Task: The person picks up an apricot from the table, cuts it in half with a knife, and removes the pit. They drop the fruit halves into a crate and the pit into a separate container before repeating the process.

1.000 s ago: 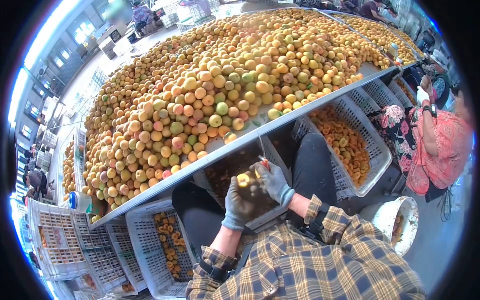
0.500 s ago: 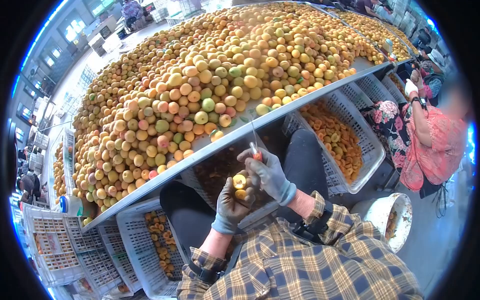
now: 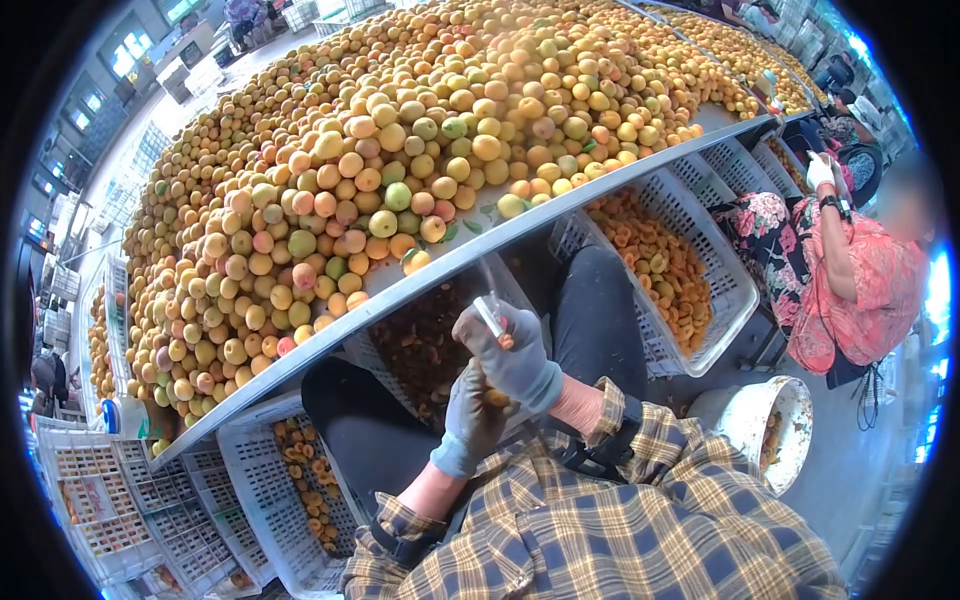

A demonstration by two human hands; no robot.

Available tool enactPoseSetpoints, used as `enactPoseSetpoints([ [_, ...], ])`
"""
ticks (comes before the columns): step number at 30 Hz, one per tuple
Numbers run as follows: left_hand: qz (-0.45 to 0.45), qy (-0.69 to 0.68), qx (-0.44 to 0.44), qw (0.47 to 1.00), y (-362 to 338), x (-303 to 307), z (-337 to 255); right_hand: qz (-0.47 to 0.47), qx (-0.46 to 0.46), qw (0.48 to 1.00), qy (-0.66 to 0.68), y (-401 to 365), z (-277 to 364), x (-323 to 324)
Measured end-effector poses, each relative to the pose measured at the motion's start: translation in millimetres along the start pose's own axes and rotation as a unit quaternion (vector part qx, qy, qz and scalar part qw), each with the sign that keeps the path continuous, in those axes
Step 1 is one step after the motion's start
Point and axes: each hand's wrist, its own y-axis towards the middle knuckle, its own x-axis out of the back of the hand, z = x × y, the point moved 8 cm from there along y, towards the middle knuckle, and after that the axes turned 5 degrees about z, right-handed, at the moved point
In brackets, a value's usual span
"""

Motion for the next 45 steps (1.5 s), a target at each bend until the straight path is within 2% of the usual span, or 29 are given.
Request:
enactPoseSetpoints([
  [1,-0.011,0.069,-0.03,0.997,1,7,-1,0.015,0.052,0.996,-0.066,1,2,-3],
  [2,-0.012,0.07,-0.029,0.997,3,11,7,0.014,0.051,0.997,-0.064,-1,0,-4],
  [4,-0.104,0.066,-0.073,0.99,1,23,4,0.036,0.086,0.987,-0.128,-3,6,-15],
  [5,-0.086,0.398,-0.156,0.9,-6,16,-10,0.048,0.101,0.983,-0.149,-3,11,-19],
  [6,-0.085,0.4,-0.152,0.9,-2,24,-4,0.044,0.099,0.983,-0.148,-2,10,-19],
  [8,-0.118,0.282,-0.191,0.933,-2,40,6,0.073,0.121,0.976,-0.167,-2,10,-26],
  [9,-0.133,0.326,-0.241,0.905,-4,31,-5,0.022,0.144,0.983,-0.112,-1,8,-20],
  [10,-0.132,0.327,-0.239,0.905,-6,27,-11,0.009,0.059,0.996,-0.068,4,-5,-13],
  [12,-0.117,0.236,-0.111,0.958,-4,28,-3,-0.028,-0.019,0.999,0.005,3,-24,-9],
  [13,-0.112,0.317,-0.12,0.934,-4,29,-6,-0.03,-0.018,0.999,0.006,3,-24,-9],
  [14,-0.109,0.319,-0.118,0.934,-5,31,-3,0.016,0.031,0.998,-0.058,2,-14,-16],
  [16,-0.116,0.149,-0.141,0.972,-6,36,4,0.066,0.1,0.985,-0.126,1,5,-29],
  [18,-0.122,0.19,-0.157,0.961,-4,34,-2,0.096,0.081,0.983,-0.136,1,0,-30],
  [20,-0.137,0.166,-0.14,0.967,-2,36,-4,-0.029,0.062,0.998,0.005,9,-20,-12],
  [21,-0.153,0.163,-0.103,0.969,-7,32,-4,-0.038,-0.096,0.984,0.146,4,-47,-7],
  [22,-0.155,0.164,-0.101,0.969,-9,28,-7,-0.057,-0.155,0.955,0.248,2,-59,-5],
  [24,-0.132,0.078,-0.079,0.985,-7,21,-4,-0.104,-0.211,0.933,0.274,3,-69,1],
  [28,-0.123,0.107,-0.093,0.982,-7,13,-11,-0.205,-0.308,0.844,0.387,-5,-94,12],
  [29,-0.124,0.11,-0.092,0.982,-6,13,-10,-0.206,-0.308,0.843,0.389,-6,-98,13],
  [31,-0.114,0.169,-0.132,0.97,-6,12,-16,-0.229,-0.347,0.77,0.484,-14,-109,3],
  [32,-0.113,0.173,-0.13,0.97,-7,13,-16,-0.23,-0.344,0.769,0.488,-15,-110,2],
  [34,-0.115,0.053,-0.079,0.989,-2,18,-6,-0.215,-0.335,0.804,0.443,-9,-104,4],
  [35,-0.073,-0.013,-0.052,0.996,2,19,1,-0.205,-0.316,0.821,0.428,-6,-99,5],
  [36,-0.068,-0.01,-0.051,0.996,4,17,-1,-0.207,-0.311,0.822,0.429,-4,-92,5],
  [39,-0.096,-0.129,-0.003,0.987,8,18,8,-0.146,-0.185,0.925,0.299,6,-57,12],
  [42,-0.059,-0.038,-0.027,0.997,7,11,3,-0.105,-0.117,0.953,0.26,2,-51,11],
  [43,-0.146,-0.022,-0.036,0.988,1,17,4,-0.094,-0.079,0.982,0.145,3,-40,11],
  [44,-0.157,-0.022,-0.032,0.987,-1,17,5,-0.091,-0.062,0.984,0.138,3,-29,9],
  [45,-0.156,-0.023,-0.024,0.987,0,19,7,-0.067,-0.044,0.997,0.005,1,-21,5],
])
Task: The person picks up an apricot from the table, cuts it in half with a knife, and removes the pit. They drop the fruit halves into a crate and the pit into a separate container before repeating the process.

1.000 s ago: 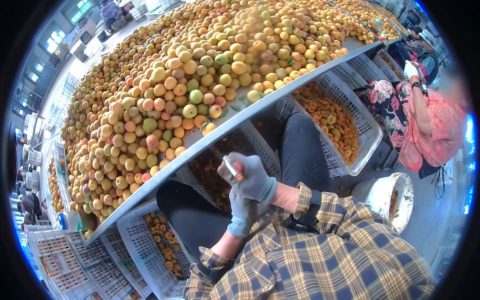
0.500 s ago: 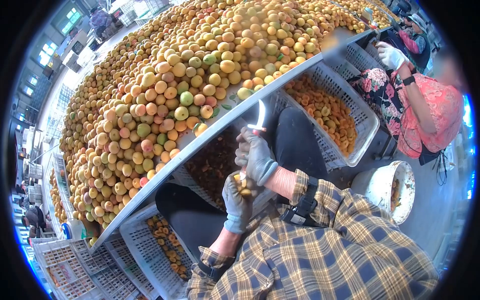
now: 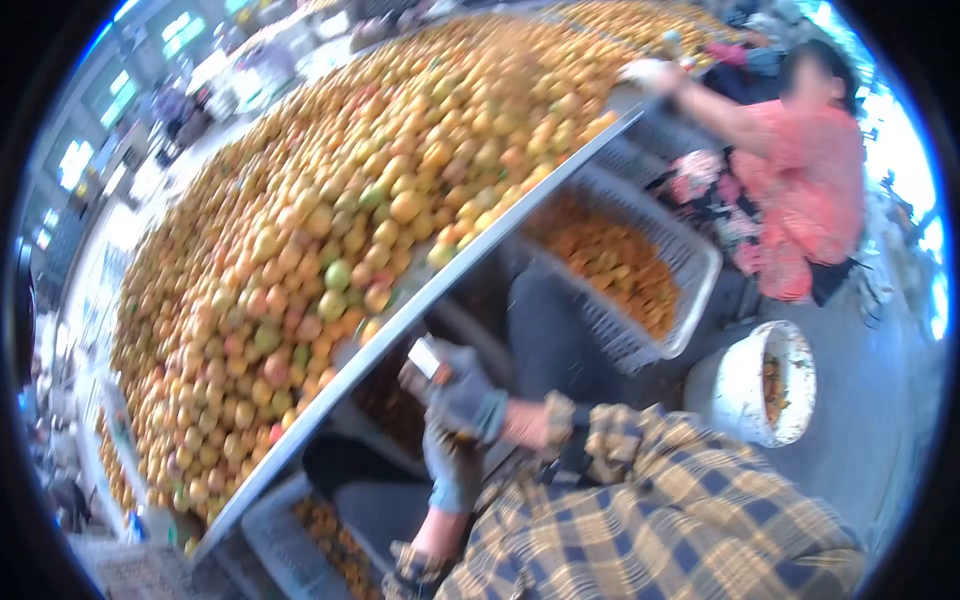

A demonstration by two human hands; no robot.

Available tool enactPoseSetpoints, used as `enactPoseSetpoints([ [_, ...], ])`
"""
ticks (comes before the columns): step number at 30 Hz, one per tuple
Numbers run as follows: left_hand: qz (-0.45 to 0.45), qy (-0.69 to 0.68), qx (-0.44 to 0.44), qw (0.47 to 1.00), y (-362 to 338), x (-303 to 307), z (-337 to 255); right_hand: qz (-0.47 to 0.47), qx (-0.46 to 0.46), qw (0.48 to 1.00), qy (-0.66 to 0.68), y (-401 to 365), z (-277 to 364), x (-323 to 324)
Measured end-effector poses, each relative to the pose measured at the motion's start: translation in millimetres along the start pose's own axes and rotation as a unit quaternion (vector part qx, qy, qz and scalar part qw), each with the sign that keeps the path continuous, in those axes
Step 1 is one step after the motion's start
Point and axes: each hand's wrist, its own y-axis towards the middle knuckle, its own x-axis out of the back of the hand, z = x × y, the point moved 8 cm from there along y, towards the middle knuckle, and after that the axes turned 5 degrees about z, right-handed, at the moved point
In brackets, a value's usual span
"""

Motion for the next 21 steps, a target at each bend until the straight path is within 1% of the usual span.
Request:
enactPoseSetpoints([
  [1,0.001,-0.003,-0.001,1.0,6,15,9,0.049,0.043,0.996,-0.059,-3,9,-6],
  [2,0.076,0.096,-0.106,0.987,4,10,-2,0.055,0.047,0.997,0.012,-7,8,-11],
  [3,0.039,0.076,-0.108,0.99,5,13,-2,0.047,0.003,0.995,0.084,-10,-10,-16],
  [4,0.063,0.231,-0.2,0.95,-5,8,-17,0.055,0.025,0.997,0.054,-10,-8,-21],
  [5,0.077,0.375,-0.296,0.875,-15,2,-26,0.076,0.064,0.993,0.071,-12,-5,-25],
  [6,0.099,0.368,-0.299,0.875,-9,6,-18,0.099,0.099,0.988,0.071,-17,-2,-33],
  [7,0.068,0.348,-0.287,0.89,-2,21,-12,0.138,0.092,0.986,-0.022,-19,11,-35],
  [9,-0.006,0.312,-0.258,0.914,8,51,-5,0.125,0.074,0.988,0.06,-16,-5,-37],
  [10,-0.046,0.293,-0.243,0.924,11,54,-6,0.055,0.022,0.993,0.105,-9,-16,-28],
  [11,-0.043,0.294,-0.244,0.923,10,50,-8,-0.014,-0.031,0.988,0.15,-5,-29,-22],
  [12,-0.03,0.346,-0.259,0.901,2,33,-19,-0.067,-0.083,0.959,0.264,0,-43,-16],
  [13,-0.017,0.398,-0.274,0.875,-3,21,-27,-0.104,-0.132,0.942,0.291,2,-55,-8],
  [14,-0.018,0.299,-0.213,0.93,8,39,-12,-0.104,-0.206,0.918,0.324,-2,-69,-4],
  [15,-0.018,0.301,-0.216,0.929,6,33,-15,-0.103,-0.278,0.887,0.353,-7,-77,-3],
  [16,-0.009,0.264,-0.185,0.947,5,27,-13,-0.129,-0.31,0.866,0.37,-9,-79,-1],
  [17,0.0,0.226,-0.153,0.962,5,22,-12,-0.128,-0.307,0.866,0.373,-8,-77,2],
  [18,0.058,0.212,-0.122,0.968,5,15,-10,-0.115,-0.285,0.877,0.369,-5,-72,5],
  [19,0.062,0.214,-0.126,0.967,5,12,-16,-0.101,-0.262,0.889,0.363,-3,-67,9],
  [20,0.093,0.175,-0.016,0.98,5,9,-5,-0.072,-0.231,0.915,0.323,-2,-58,13],
  [21,0.124,0.135,0.094,0.979,4,2,6,-0.07,-0.225,0.916,0.324,-1,-54,14],
])
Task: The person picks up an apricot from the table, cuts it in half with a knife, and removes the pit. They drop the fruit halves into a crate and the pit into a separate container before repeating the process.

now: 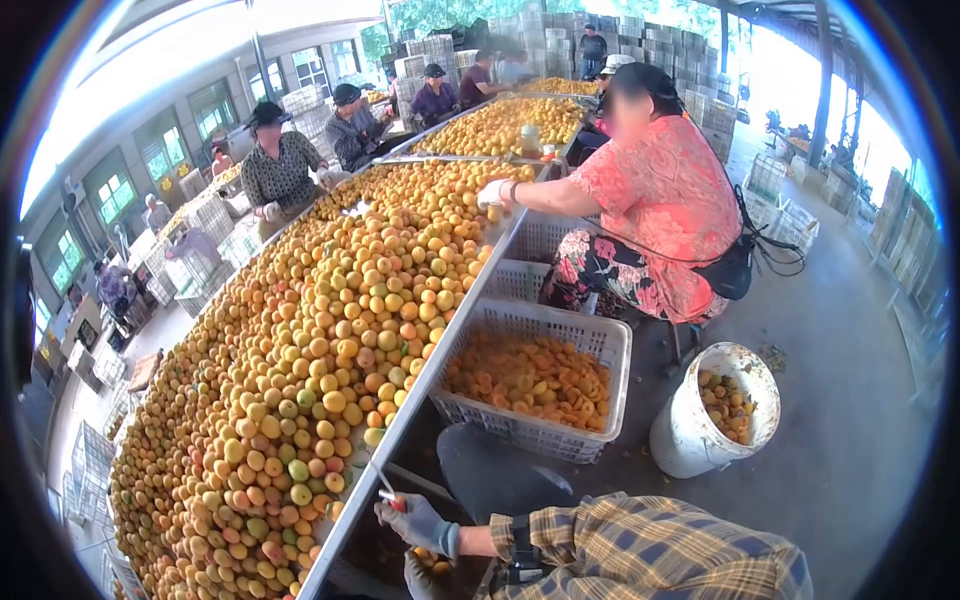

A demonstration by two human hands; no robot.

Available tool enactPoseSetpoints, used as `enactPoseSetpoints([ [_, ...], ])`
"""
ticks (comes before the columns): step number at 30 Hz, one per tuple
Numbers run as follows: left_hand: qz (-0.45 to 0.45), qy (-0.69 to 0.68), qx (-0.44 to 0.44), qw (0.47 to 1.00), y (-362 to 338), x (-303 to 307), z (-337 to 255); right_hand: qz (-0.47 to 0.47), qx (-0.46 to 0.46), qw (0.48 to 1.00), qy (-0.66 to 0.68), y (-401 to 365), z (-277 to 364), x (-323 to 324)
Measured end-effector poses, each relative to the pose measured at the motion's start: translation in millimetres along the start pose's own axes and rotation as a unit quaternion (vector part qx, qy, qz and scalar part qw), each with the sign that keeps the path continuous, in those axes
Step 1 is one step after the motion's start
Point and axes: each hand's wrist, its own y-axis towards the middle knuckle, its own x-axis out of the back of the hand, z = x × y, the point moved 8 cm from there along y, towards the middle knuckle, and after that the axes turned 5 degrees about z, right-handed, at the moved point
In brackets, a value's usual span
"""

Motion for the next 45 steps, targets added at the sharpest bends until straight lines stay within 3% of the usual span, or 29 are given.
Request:
enactPoseSetpoints([
  [1,0.083,-0.169,0.085,0.978,-1,-15,9,0.051,0.074,0.994,-0.06,-1,11,-9],
  [2,0.084,-0.163,0.083,0.98,6,-17,8,0.099,0.147,0.977,-0.117,-6,19,-20],
  [3,0.024,-0.13,0.102,0.986,8,-27,4,0.16,0.154,0.967,-0.127,-5,8,-21],
  [4,-0.048,-0.103,0.112,0.987,2,-26,1,0.14,0.128,0.963,-0.19,-11,10,-25],
  [6,0.007,-0.095,0.131,0.987,14,1,18,0.189,0.098,0.963,-0.167,-2,-9,-12],
  [7,-0.033,-0.094,0.094,0.991,15,6,18,0.169,0.038,0.98,-0.102,-5,-3,-17],
  [8,-0.001,-0.064,0.05,0.997,13,11,16,0.136,0.149,0.928,-0.312,-18,26,-26],
  [9,0.021,-0.058,0.03,0.998,14,17,19,0.146,0.026,0.977,-0.15,17,-32,20],
  [10,-0.105,-0.069,0.022,0.992,5,-12,-6,0.122,0.043,0.991,-0.017,9,-6,3],
  [11,-0.053,-0.118,0.026,0.991,10,-3,12,0.103,0.092,0.99,-0.029,19,-10,11],
  [12,0.015,-0.162,0.03,0.986,17,1,21,0.096,0.059,0.992,-0.053,3,3,-4],
  [14,-0.009,-0.154,0.038,0.987,10,-13,12,0.047,-0.041,0.998,0.013,6,-4,-1],
  [16,0.009,-0.197,0.044,0.979,6,-21,6,0.028,-0.073,0.992,0.102,8,-8,0],
  [22,0.04,-0.225,0.048,0.972,4,-21,7,0.024,-0.136,0.983,0.124,10,-19,-5],
  [24,0.015,-0.23,0.037,0.972,1,-28,1,0.049,-0.079,0.996,0.01,5,-6,-18],
  [26,-0.079,-0.134,-0.04,0.987,-13,-45,-37,0.107,-0.06,0.991,-0.06,-3,-5,-34],
  [28,-0.141,-0.145,-0.047,0.978,10,-3,-10,0.221,0.123,0.916,-0.312,-15,11,-63],
  [30,0.01,-0.177,0.033,0.984,10,-12,4,0.273,0.111,0.894,-0.338,-21,6,-71],
  [32,0.039,-0.229,0.049,0.971,0,-14,6,0.312,0.166,0.871,-0.342,-22,1,-74],
  [33,0.074,-0.274,0.072,0.956,-8,-22,5,0.257,0.027,0.926,-0.275,-11,-14,-52],
  [34,0.071,-0.277,0.067,0.956,-14,-26,-2,0.209,-0.003,0.965,-0.16,-5,-23,-45],
  [36,0.068,-0.329,0.097,0.937,-23,-35,-10,0.174,-0.08,0.981,-0.002,-1,-27,-37],
  [37,0.066,-0.332,0.094,0.936,-21,-27,-3,0.175,-0.084,0.981,-0.003,4,-32,-30],
  [39,0.121,-0.299,0.027,0.946,-4,-13,7,0.066,-0.11,0.99,0.064,19,-49,0],
  [40,0.121,-0.299,0.024,0.946,5,-15,9,0.069,-0.111,0.99,0.062,19,-51,-2],
  [42,-0.156,-0.195,-0.04,0.967,11,21,11,0.06,-0.042,0.997,-0.03,15,-42,-7],
  [45,-0.127,-0.149,-0.016,0.98,-7,4,-28,0.086,0.048,0.994,-0.036,18,-23,-30],
])
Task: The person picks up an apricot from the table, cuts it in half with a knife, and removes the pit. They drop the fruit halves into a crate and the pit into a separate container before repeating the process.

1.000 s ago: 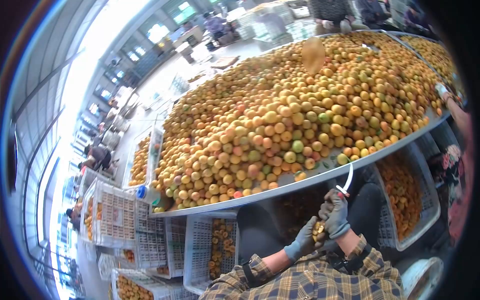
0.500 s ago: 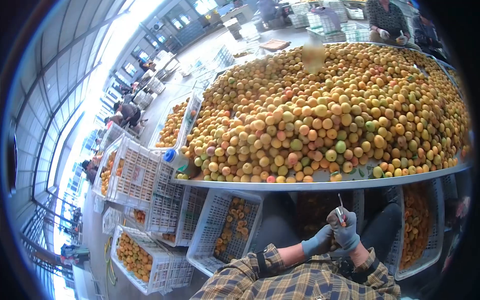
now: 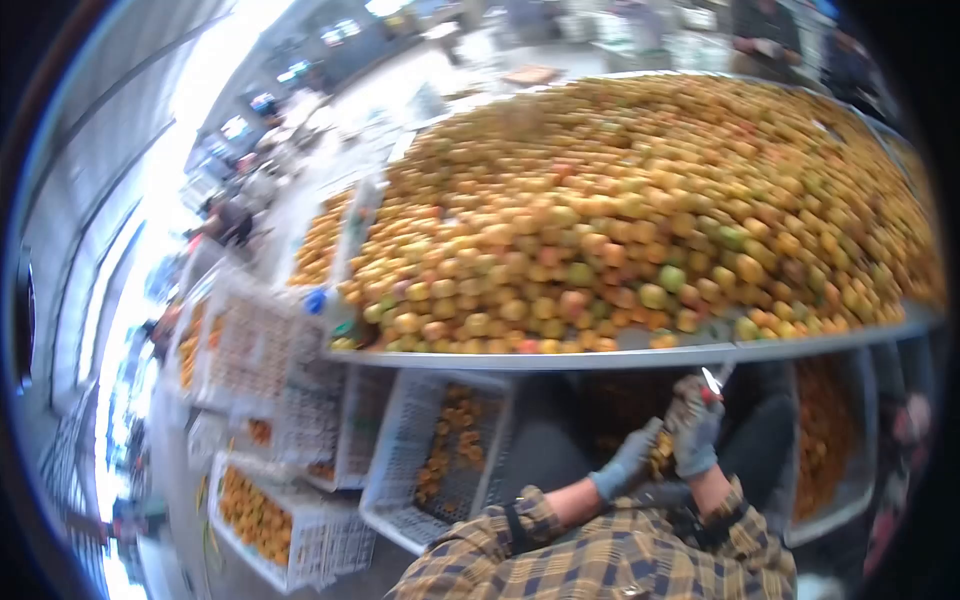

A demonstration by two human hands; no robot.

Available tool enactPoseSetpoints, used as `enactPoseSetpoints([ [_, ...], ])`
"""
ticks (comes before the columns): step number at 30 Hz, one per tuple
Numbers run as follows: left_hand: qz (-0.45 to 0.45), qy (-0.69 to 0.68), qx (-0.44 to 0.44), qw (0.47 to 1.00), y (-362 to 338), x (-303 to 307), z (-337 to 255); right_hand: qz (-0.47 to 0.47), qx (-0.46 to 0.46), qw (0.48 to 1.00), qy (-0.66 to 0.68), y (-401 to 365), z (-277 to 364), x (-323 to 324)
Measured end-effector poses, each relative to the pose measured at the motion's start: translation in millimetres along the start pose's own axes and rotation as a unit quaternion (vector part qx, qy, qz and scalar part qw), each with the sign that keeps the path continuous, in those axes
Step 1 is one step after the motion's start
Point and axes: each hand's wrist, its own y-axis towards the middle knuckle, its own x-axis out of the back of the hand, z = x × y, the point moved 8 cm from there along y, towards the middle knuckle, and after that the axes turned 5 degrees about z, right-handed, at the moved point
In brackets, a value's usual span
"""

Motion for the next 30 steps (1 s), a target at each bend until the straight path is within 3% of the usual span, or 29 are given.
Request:
enactPoseSetpoints([
  [1,0.02,0.001,-0.002,1.0,12,9,4,0.0,-0.01,1.0,0.012,2,11,-5],
  [2,0.125,-0.08,0.036,0.988,17,3,5,0.016,0.025,1.0,-0.003,6,22,-4],
  [3,0.114,-0.037,0.009,0.993,7,-6,-3,0.02,0.049,0.999,0.008,4,33,-8],
  [5,0.087,-0.078,0.01,0.993,2,-17,-8,-0.015,0.074,0.994,-0.083,-2,57,-11],
  [7,0.123,-0.068,-0.018,0.99,4,-15,-12,0.016,0.024,0.996,-0.084,-6,58,-6],
  [9,0.105,-0.042,-0.066,0.991,4,-12,-17,0.012,-0.015,0.983,-0.183,-15,58,1],
  [11,0.077,-0.017,-0.084,0.993,1,-12,-22,0.022,0.017,0.977,-0.21,-21,58,2],
  [13,-0.021,-0.029,-0.083,0.996,4,5,-22,0.046,0.056,0.917,-0.393,-26,55,6],
  [15,-0.052,-0.005,-0.092,0.994,8,17,-17,0.047,0.039,0.869,-0.491,-34,44,5],
  [16,-0.049,-0.003,-0.129,0.99,2,1,-23,0.042,0.019,0.817,-0.575,-34,31,12],
  [17,-0.078,0.036,-0.146,0.986,-1,-2,-25,0.039,0.016,0.797,-0.602,-36,23,15],
  [19,-0.045,0.025,-0.213,0.976,30,26,-8,0.05,0.018,0.769,-0.637,-35,21,11],
  [21,-0.018,0.127,-0.269,0.955,35,26,-6,0.07,0.06,0.801,-0.592,-33,22,10],
  [22,-0.007,0.108,-0.236,0.966,23,14,-6,0.083,0.088,0.816,-0.565,-32,20,13],
  [26,0.036,0.159,-0.246,0.956,18,15,-17,0.091,0.106,0.848,-0.512,-32,30,16],
  [28,0.053,0.264,-0.217,0.938,18,15,-22,0.105,0.087,0.867,-0.48,-31,31,16],
  [30,0.081,0.209,-0.192,0.956,14,14,-24,0.113,0.076,0.883,-0.449,-31,26,20],
])
